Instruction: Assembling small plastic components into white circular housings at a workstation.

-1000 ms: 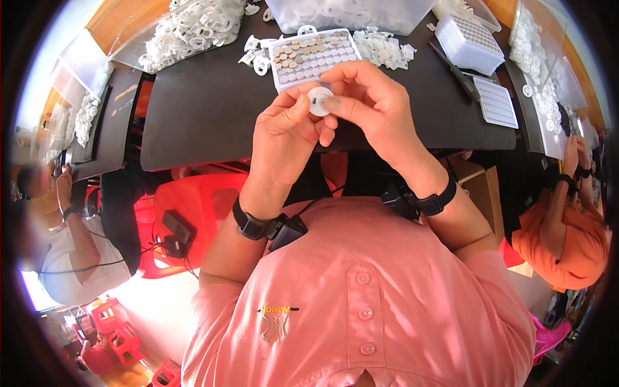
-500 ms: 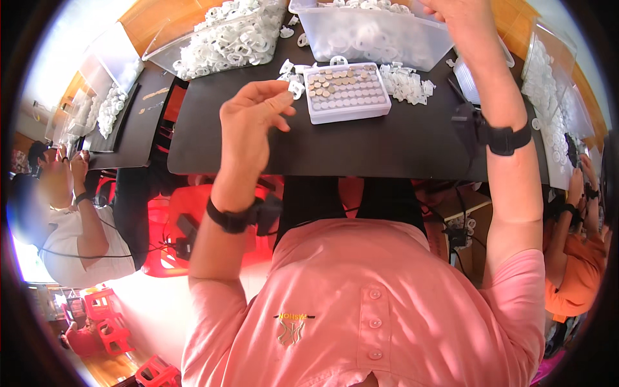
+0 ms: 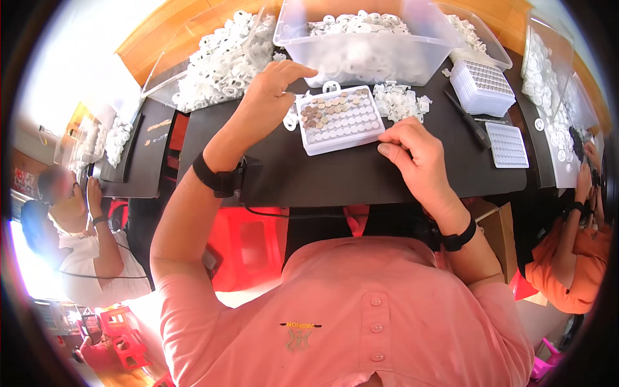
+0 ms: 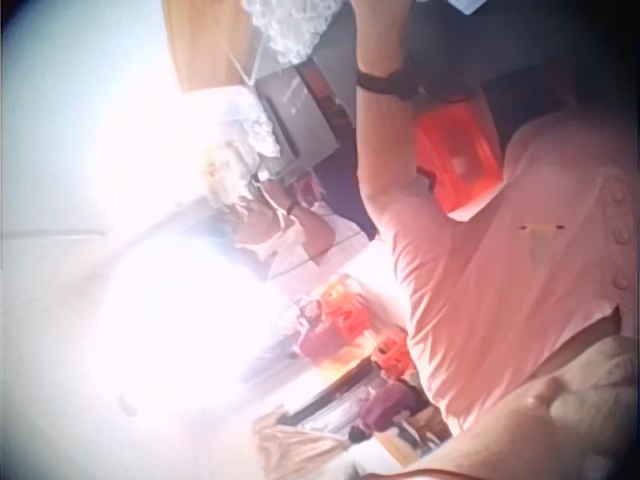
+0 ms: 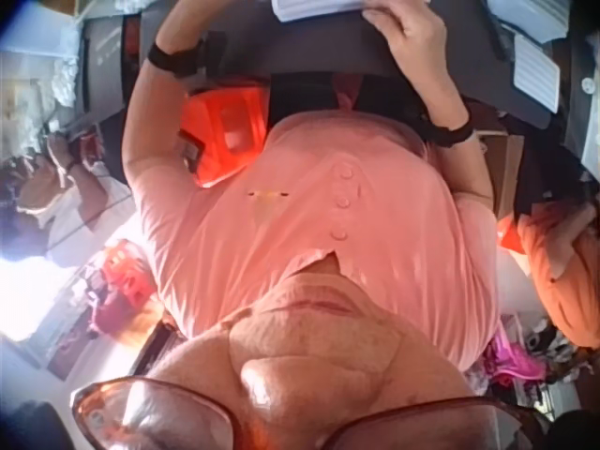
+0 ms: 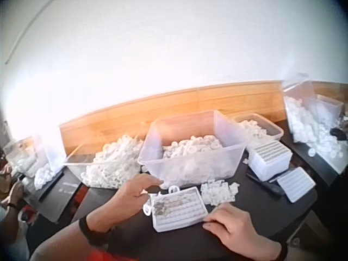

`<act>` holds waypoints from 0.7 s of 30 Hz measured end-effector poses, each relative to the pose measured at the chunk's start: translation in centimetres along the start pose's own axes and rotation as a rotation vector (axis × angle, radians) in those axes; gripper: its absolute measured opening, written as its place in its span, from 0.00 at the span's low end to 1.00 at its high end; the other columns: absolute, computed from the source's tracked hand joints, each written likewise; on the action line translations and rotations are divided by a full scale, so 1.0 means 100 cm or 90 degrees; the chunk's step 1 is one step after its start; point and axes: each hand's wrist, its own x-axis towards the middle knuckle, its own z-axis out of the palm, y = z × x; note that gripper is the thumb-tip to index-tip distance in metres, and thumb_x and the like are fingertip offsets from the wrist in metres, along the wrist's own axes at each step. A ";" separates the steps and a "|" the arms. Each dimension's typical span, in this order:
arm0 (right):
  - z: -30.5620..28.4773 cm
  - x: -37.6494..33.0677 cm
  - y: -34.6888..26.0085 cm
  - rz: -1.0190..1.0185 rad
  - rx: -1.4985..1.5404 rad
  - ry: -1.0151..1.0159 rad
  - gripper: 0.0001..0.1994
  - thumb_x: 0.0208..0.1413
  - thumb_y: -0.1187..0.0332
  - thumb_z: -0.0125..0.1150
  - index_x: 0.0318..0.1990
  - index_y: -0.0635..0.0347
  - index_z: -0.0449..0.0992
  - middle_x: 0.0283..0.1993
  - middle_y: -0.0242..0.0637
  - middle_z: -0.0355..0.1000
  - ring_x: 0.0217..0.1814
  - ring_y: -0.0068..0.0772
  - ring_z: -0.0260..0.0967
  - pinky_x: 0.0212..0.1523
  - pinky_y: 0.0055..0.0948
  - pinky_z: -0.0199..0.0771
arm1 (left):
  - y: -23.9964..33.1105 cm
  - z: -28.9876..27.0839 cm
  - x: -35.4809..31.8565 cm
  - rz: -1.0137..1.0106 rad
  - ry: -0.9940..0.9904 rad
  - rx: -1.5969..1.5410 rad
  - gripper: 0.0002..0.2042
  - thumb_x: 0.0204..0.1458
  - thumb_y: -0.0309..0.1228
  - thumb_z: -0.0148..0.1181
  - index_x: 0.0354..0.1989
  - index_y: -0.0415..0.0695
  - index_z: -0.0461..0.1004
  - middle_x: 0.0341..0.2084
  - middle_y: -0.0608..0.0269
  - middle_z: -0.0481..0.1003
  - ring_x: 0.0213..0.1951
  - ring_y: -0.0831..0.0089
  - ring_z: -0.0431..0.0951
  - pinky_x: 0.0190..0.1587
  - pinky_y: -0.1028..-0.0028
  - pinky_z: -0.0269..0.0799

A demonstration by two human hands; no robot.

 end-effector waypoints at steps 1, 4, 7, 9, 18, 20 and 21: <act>-0.001 -0.002 0.003 0.002 0.000 0.004 0.08 0.47 0.79 0.68 0.35 0.62 0.77 0.31 0.37 0.70 0.30 0.36 0.71 0.31 0.30 0.71 | 0.001 0.001 0.008 0.037 -0.012 -0.019 0.25 0.43 0.14 0.49 0.53 0.40 0.77 0.50 0.57 0.77 0.53 0.63 0.74 0.54 0.70 0.69; -0.001 -0.003 0.005 0.009 -0.015 -0.016 0.07 0.47 0.76 0.70 0.33 0.60 0.77 0.31 0.36 0.70 0.33 0.38 0.72 0.33 0.33 0.72 | 0.009 0.014 0.024 0.034 -0.052 -0.112 0.25 0.44 0.11 0.46 0.52 0.41 0.78 0.49 0.57 0.78 0.52 0.62 0.76 0.55 0.69 0.69; 0.000 -0.001 0.008 -0.070 -0.098 -0.047 0.07 0.46 0.75 0.71 0.32 0.58 0.77 0.30 0.35 0.70 0.35 0.41 0.71 0.34 0.36 0.73 | 0.007 0.023 0.035 0.081 -0.134 -0.057 0.28 0.43 0.10 0.45 0.54 0.44 0.77 0.52 0.56 0.78 0.51 0.60 0.75 0.56 0.66 0.70; -0.001 0.000 0.005 -0.057 -0.095 -0.050 0.08 0.45 0.74 0.71 0.31 0.58 0.77 0.30 0.35 0.70 0.37 0.41 0.71 0.35 0.38 0.73 | 0.008 0.030 0.036 0.022 -0.200 -0.061 0.30 0.42 0.09 0.44 0.55 0.46 0.77 0.53 0.56 0.77 0.51 0.59 0.75 0.57 0.64 0.70; -0.003 0.002 0.007 -0.043 -0.093 -0.069 0.09 0.43 0.75 0.71 0.31 0.58 0.76 0.31 0.34 0.69 0.39 0.41 0.71 0.36 0.37 0.73 | -0.013 0.019 0.026 -0.173 -0.175 -0.123 0.20 0.51 0.20 0.52 0.54 0.40 0.78 0.46 0.48 0.79 0.41 0.64 0.78 0.46 0.70 0.73; -0.004 0.002 0.008 -0.037 -0.097 -0.077 0.09 0.42 0.76 0.72 0.31 0.58 0.76 0.31 0.34 0.70 0.40 0.41 0.71 0.37 0.37 0.73 | -0.018 0.015 0.016 -0.170 -0.166 -0.128 0.20 0.51 0.21 0.52 0.54 0.40 0.78 0.47 0.49 0.79 0.42 0.64 0.77 0.47 0.69 0.72; -0.004 0.002 0.007 -0.036 -0.092 -0.080 0.09 0.42 0.76 0.72 0.31 0.58 0.76 0.31 0.34 0.70 0.40 0.41 0.71 0.37 0.37 0.73 | -0.021 0.013 0.009 -0.163 -0.154 -0.134 0.20 0.52 0.22 0.52 0.54 0.39 0.78 0.47 0.49 0.79 0.43 0.64 0.77 0.48 0.69 0.72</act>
